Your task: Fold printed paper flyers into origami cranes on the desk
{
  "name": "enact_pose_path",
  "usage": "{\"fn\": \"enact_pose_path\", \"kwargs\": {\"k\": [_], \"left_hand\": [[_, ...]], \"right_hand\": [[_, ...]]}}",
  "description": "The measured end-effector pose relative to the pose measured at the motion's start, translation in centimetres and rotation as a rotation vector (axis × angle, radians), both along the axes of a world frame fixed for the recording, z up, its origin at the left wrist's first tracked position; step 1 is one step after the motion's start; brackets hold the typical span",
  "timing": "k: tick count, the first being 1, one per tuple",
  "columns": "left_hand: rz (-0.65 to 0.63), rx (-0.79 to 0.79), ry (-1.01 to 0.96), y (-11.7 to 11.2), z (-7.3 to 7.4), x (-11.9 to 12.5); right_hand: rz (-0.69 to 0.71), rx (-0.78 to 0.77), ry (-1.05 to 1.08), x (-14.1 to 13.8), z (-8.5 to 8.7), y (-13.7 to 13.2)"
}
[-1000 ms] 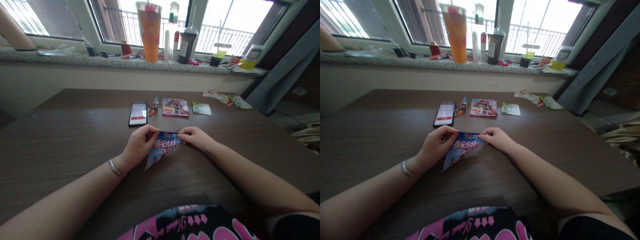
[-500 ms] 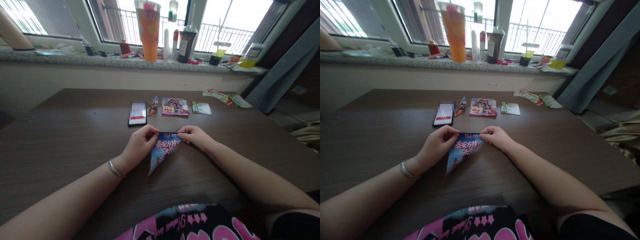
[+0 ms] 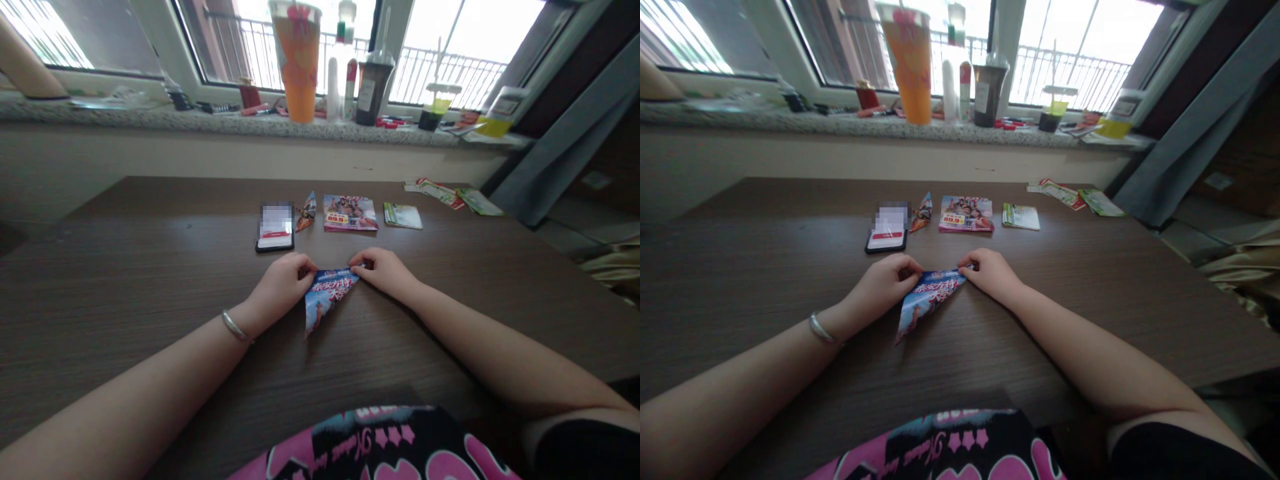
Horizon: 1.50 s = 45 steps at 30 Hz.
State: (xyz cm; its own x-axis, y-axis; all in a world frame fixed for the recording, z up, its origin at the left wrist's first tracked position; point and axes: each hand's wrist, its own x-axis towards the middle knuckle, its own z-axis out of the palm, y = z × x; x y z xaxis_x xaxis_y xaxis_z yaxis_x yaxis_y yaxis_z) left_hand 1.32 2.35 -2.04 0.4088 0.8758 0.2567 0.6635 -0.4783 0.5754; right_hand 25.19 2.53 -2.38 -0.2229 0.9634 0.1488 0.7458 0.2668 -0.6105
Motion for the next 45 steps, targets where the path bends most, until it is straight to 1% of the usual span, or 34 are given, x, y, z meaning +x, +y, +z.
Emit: {"fn": "enact_pose_path", "kwargs": {"k": [5,9,11,15,17,20,23,26,28,29,31,33,34,36,37,39,42,45], "left_hand": [[-0.037,0.074,0.055,0.2,-0.2,-0.1],[-0.043,0.090,0.057,0.1,-0.2,-0.1],[-0.023,0.054,0.025,0.1,-0.3,-0.1],[0.048,-0.074,-0.140,0.2,-0.3,-0.2],[0.073,-0.110,-0.204,0.2,-0.4,-0.2],[0.087,-0.118,-0.239,0.2,-0.4,-0.2],[0.079,-0.113,-0.219,0.3,-0.6,-0.2],[0.068,-0.076,-0.225,0.3,-0.7,-0.2],[0.065,-0.063,-0.273,0.2,-0.7,-0.2],[0.062,-0.063,-0.310,0.1,-0.7,-0.2],[0.052,-0.078,-0.396,-0.2,-0.4,-0.1],[0.047,-0.105,-0.496,-0.4,0.0,-0.1],[0.056,-0.117,-0.545,-0.6,0.2,-0.1],[0.051,-0.147,-0.659,-0.8,0.8,-0.1],[0.048,-0.162,-0.694,-0.9,1.0,-0.1],[0.065,-0.150,-0.723,-1.0,1.5,-0.2],[0.085,-0.095,-0.696,-1.3,1.8,-0.1],[0.080,-0.056,-0.680,-1.7,1.9,0.1]], "right_hand": [[0.100,0.115,-0.082,0.1,-0.4,0.3],[0.115,0.128,-0.101,0.3,-0.5,0.4],[0.125,0.109,-0.083,0.4,-0.4,0.4],[0.123,0.019,0.034,0.8,-0.3,0.4],[0.120,-0.023,0.093,0.8,-0.4,0.3],[0.096,-0.065,0.117,0.8,-0.4,0.3],[0.068,-0.102,0.069,0.9,-0.6,0.5],[0.140,-0.150,0.083,1.1,-0.5,0.7],[0.179,-0.180,0.138,1.2,-0.4,0.7],[0.174,-0.192,0.163,1.2,-0.3,0.6],[0.121,-0.193,0.203,1.0,-0.1,0.2],[0.080,-0.150,0.251,0.8,0.2,-0.4],[0.071,-0.088,0.268,0.6,0.3,-0.7],[0.094,0.102,0.247,0.3,0.7,-1.4],[0.126,0.172,0.218,0.1,0.8,-1.7],[0.166,0.256,0.176,-0.1,1.2,-2.2],[0.170,0.279,0.142,-0.2,1.5,-2.5],[0.155,0.231,0.183,-0.2,1.3,-2.3]]}}
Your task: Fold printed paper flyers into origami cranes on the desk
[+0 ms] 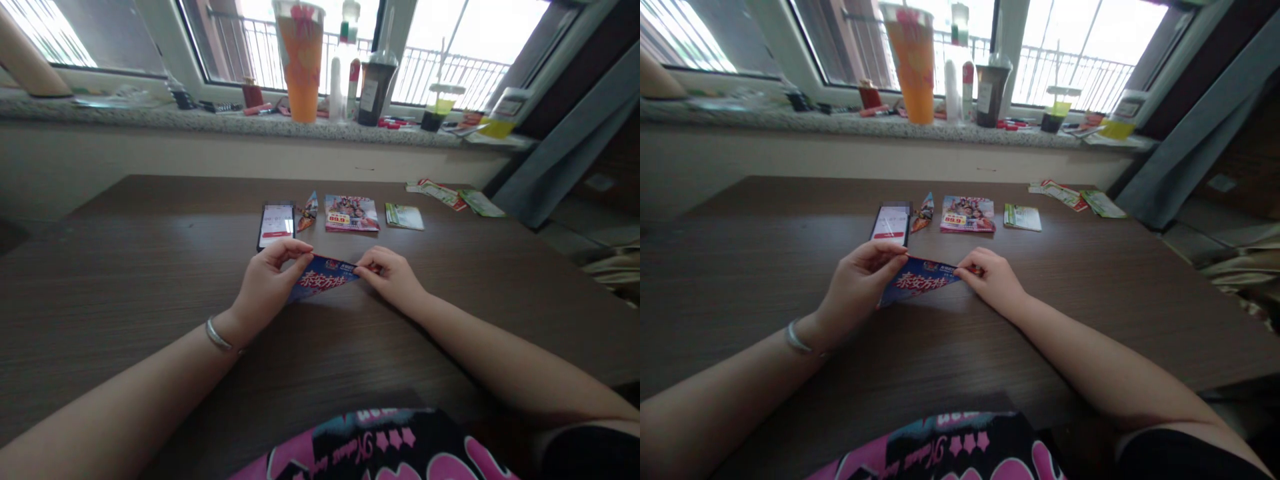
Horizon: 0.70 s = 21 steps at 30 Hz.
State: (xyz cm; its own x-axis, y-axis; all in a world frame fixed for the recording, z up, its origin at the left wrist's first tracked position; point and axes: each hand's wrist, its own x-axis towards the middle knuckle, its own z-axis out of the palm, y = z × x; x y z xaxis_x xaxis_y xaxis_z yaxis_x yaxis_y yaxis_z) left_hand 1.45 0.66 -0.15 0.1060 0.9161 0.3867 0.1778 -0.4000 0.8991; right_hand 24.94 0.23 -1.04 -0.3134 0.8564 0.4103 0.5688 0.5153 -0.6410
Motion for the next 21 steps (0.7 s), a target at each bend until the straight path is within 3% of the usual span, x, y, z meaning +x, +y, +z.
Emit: {"fn": "enact_pose_path", "kwargs": {"k": [5,21], "left_hand": [[0.020,-0.033,-0.008,-0.36,-0.12,0.24],[0.075,-0.105,-0.103,-0.24,-0.47,0.44]], "right_hand": [[0.041,-0.120,0.016,-0.41,-0.58,0.15],[-0.063,-0.133,0.047,-0.65,-0.17,-0.41]]}}
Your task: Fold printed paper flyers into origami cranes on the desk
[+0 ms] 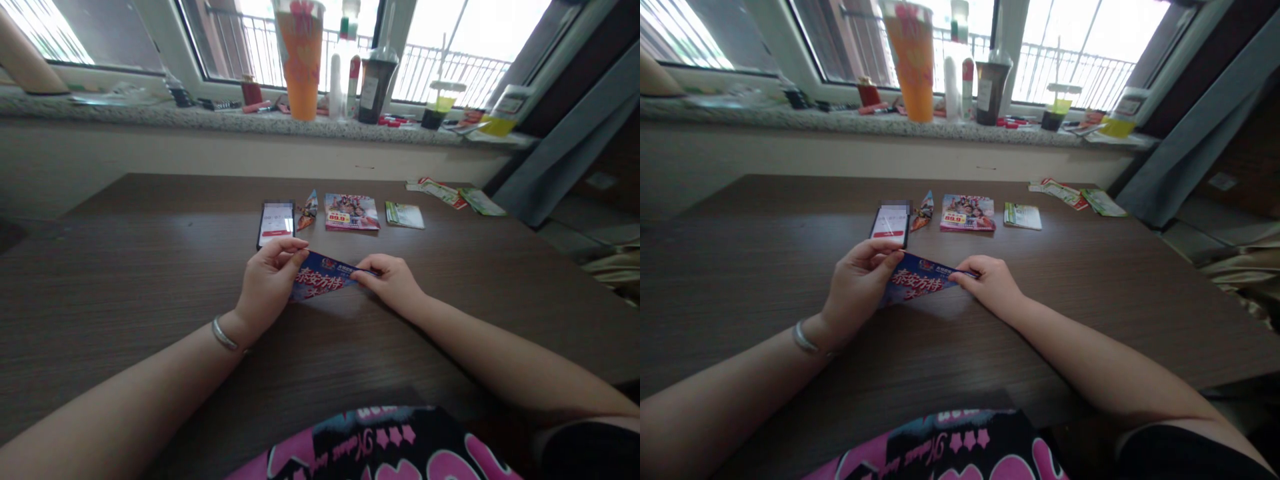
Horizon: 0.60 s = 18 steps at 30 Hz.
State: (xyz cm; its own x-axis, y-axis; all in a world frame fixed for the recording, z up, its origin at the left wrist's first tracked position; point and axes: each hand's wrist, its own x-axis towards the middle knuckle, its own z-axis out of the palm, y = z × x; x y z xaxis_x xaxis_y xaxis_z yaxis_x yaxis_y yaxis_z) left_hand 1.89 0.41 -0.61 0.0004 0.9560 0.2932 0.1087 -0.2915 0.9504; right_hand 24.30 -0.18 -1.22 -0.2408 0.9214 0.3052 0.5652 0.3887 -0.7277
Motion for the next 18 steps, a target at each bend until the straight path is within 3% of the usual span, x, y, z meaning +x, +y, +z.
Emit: {"fn": "enact_pose_path", "kwargs": {"k": [8,18], "left_hand": [[0.027,0.091,0.008,0.3,-0.2,0.1],[0.014,0.060,0.080,0.2,-0.1,-0.1]], "right_hand": [[0.001,-0.120,0.195,-0.1,-1.0,0.4],[-0.008,-0.199,0.307,-0.2,-1.2,0.4]]}}
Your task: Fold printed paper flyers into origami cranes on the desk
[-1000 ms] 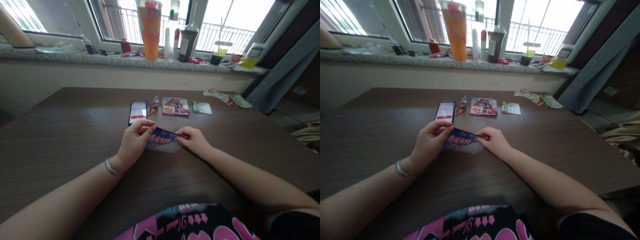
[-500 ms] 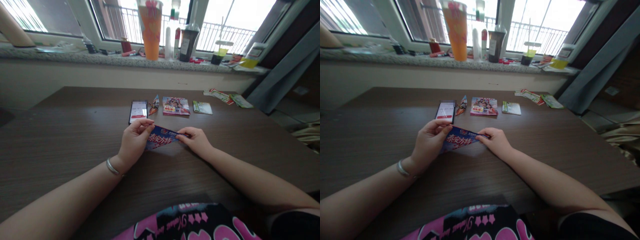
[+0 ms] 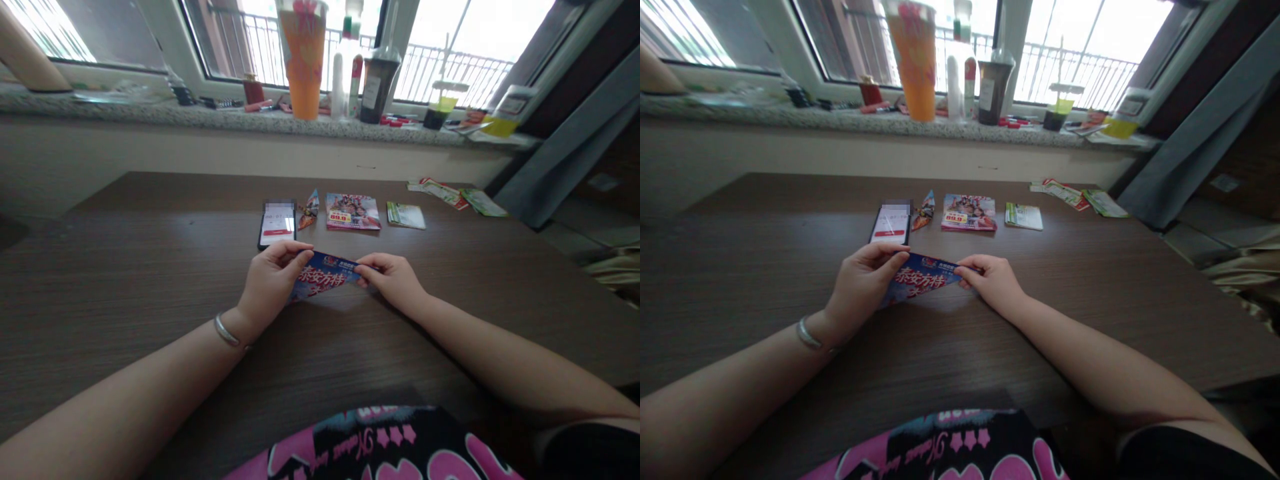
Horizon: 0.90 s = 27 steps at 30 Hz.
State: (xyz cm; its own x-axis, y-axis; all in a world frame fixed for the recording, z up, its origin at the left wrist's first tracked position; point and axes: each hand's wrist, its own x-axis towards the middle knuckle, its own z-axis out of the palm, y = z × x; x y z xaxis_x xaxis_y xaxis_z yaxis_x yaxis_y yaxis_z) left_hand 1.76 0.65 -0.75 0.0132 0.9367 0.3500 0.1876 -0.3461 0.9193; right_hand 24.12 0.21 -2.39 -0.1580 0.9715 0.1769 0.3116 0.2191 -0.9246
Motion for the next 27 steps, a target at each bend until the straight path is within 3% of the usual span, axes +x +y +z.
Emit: {"fn": "enact_pose_path", "kwargs": {"k": [18,27], "left_hand": [[-0.025,-0.061,-0.066,0.14,-0.54,0.21],[0.002,-0.038,-0.053,0.17,-0.69,0.24]], "right_hand": [[-0.002,0.006,0.065,-0.04,0.01,-0.02],[0.079,0.040,0.054,0.39,0.08,-0.17]]}}
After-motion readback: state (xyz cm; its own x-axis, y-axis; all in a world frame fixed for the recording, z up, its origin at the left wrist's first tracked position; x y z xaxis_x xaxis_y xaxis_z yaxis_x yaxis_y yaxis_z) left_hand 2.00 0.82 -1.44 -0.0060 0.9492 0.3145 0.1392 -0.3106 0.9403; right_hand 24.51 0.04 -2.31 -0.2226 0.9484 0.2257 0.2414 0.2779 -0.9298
